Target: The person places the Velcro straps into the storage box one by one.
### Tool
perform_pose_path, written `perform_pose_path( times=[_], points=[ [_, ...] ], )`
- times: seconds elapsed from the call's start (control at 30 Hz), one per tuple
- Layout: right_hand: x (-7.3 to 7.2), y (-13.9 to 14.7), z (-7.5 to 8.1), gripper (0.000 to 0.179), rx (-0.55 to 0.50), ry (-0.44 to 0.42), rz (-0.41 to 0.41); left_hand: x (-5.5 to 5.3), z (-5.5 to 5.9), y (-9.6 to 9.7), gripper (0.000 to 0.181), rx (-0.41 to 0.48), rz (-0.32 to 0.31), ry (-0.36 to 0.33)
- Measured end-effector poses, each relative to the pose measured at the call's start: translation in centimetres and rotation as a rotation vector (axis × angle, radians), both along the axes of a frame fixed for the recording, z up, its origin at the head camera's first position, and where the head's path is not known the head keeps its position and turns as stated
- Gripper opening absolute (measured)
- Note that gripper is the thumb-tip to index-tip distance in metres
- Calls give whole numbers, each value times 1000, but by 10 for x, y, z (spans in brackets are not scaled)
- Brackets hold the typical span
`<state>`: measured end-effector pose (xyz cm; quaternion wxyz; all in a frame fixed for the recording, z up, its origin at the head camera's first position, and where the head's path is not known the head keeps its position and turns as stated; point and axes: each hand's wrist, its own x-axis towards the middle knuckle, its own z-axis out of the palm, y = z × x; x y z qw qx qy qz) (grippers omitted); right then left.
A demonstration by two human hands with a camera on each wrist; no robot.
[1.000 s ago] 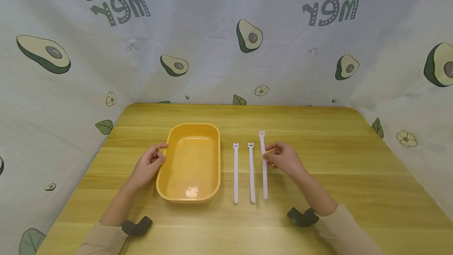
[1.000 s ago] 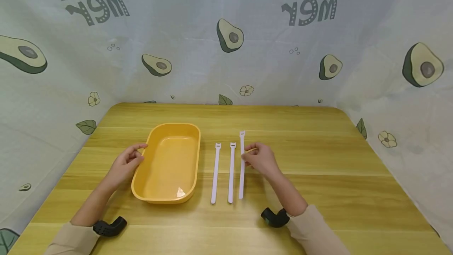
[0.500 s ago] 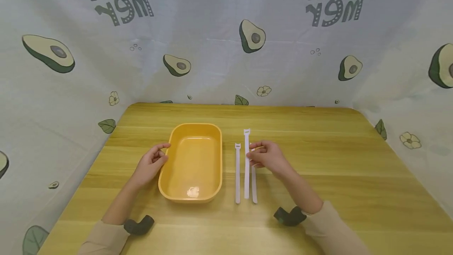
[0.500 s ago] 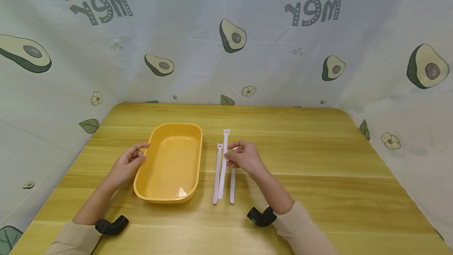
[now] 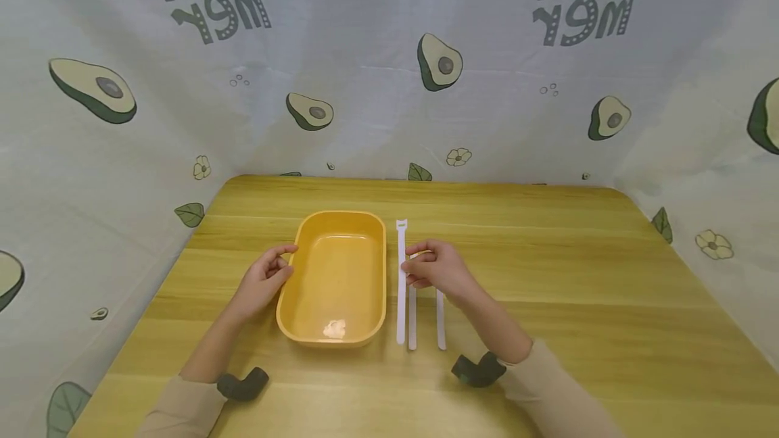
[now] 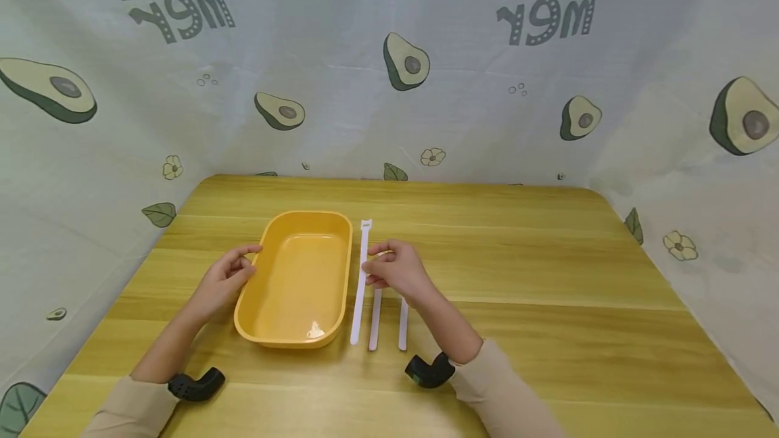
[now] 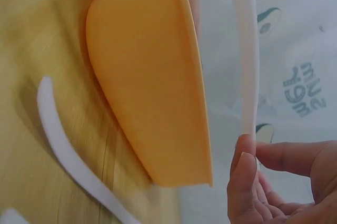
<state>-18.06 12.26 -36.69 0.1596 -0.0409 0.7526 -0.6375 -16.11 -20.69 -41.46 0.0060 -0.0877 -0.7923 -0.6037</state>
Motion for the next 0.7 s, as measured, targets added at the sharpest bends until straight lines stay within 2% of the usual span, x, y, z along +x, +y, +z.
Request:
perform_pose_path(
  times=[0.33, 0.7],
  points=[
    [-3, -30, -2, 31, -68, -37, 15, -1, -2, 0, 35, 4, -6, 13],
    [-8, -59, -3, 26, -109, 0, 7, -2, -3, 0, 35, -6, 1, 19]
  ],
)
